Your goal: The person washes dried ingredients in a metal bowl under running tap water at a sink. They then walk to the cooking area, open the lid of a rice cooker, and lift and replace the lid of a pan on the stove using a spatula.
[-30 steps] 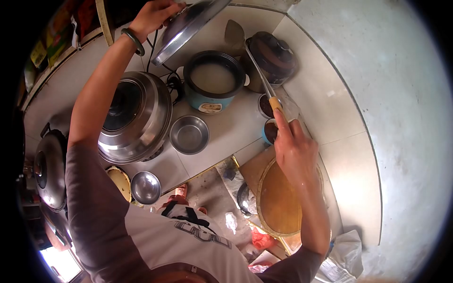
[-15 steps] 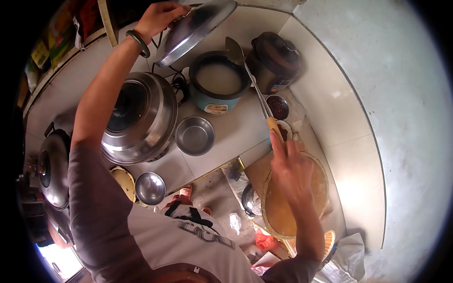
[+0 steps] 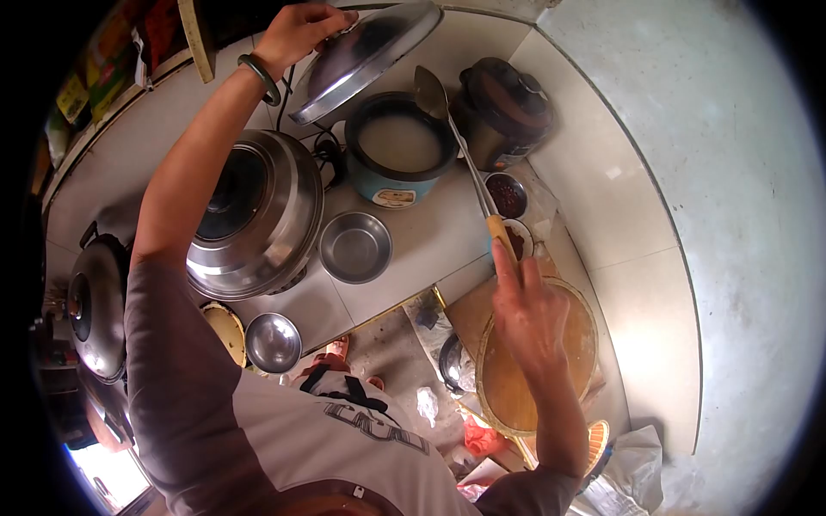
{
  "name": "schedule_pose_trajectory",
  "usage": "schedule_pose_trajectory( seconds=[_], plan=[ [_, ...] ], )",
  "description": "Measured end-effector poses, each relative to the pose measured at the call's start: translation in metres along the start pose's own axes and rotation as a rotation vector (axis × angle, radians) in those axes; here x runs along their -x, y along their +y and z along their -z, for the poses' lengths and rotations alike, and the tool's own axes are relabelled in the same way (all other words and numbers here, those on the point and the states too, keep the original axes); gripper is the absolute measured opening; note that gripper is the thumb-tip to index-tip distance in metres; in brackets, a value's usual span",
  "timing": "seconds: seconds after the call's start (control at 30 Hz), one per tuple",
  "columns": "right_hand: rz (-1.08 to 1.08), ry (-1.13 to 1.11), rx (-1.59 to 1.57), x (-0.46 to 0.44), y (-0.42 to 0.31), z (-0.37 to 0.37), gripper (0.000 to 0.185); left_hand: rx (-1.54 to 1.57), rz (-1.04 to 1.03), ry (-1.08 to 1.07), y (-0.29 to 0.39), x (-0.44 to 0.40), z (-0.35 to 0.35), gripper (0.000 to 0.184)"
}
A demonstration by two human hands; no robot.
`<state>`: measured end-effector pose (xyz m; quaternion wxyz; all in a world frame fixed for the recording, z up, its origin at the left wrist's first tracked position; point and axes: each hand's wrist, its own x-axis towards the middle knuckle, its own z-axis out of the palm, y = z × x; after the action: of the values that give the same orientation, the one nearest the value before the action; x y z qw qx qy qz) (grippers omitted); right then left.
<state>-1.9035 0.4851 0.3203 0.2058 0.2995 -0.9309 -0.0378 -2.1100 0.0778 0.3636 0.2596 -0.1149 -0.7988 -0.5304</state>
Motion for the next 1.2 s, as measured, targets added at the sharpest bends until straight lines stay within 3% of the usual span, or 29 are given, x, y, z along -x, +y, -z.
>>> schedule_pose_trajectory(
  seconds=[0.47,0.57,0.67,0.73,0.8,0.87,0.97,1.07,1.17,1.2],
  plan=[
    [-0.040,0.008,-0.007,0.000,0.001,-0.004,0.060,0.075,0.057,-0.012,0.007,0.004,-0.004,0.019],
    [-0.073,0.008,-0.059,0.000,-0.001,-0.005,0.058,-0.001,0.019,0.011,0.005,0.009,-0.005,0.026],
    [-0.134,0.059,-0.281,0.000,-0.006,-0.010,0.048,-0.116,0.176,-0.080,-0.002,0.006,0.000,0.034],
    [-0.130,0.244,-0.437,0.012,-0.003,-0.058,0.045,-0.075,0.173,-0.033,0.002,0.011,-0.006,0.033],
    [-0.333,0.260,-0.747,0.016,-0.010,-0.073,0.043,-0.047,0.184,-0.012,0.001,0.012,-0.010,0.032],
    [-0.751,0.085,-1.201,0.023,-0.021,-0.071,0.041,-0.032,0.207,-0.019,-0.006,0.009,-0.014,0.033],
    [-1.009,0.097,-1.571,0.024,-0.029,-0.048,0.041,-0.027,0.257,-0.003,-0.008,0.006,-0.020,0.033],
    [-0.981,0.153,-1.785,0.053,-0.019,-0.047,0.043,-0.015,0.249,-0.030,-0.036,-0.008,-0.035,0.035],
    [-1.010,0.199,-1.969,0.095,-0.017,-0.033,0.047,-0.169,0.303,-0.124,-0.047,-0.021,-0.064,0.050],
    [-0.986,0.175,-1.941,0.116,-0.011,-0.028,0.048,-0.246,0.225,-0.117,-0.053,-0.024,-0.076,0.048]
  ],
)
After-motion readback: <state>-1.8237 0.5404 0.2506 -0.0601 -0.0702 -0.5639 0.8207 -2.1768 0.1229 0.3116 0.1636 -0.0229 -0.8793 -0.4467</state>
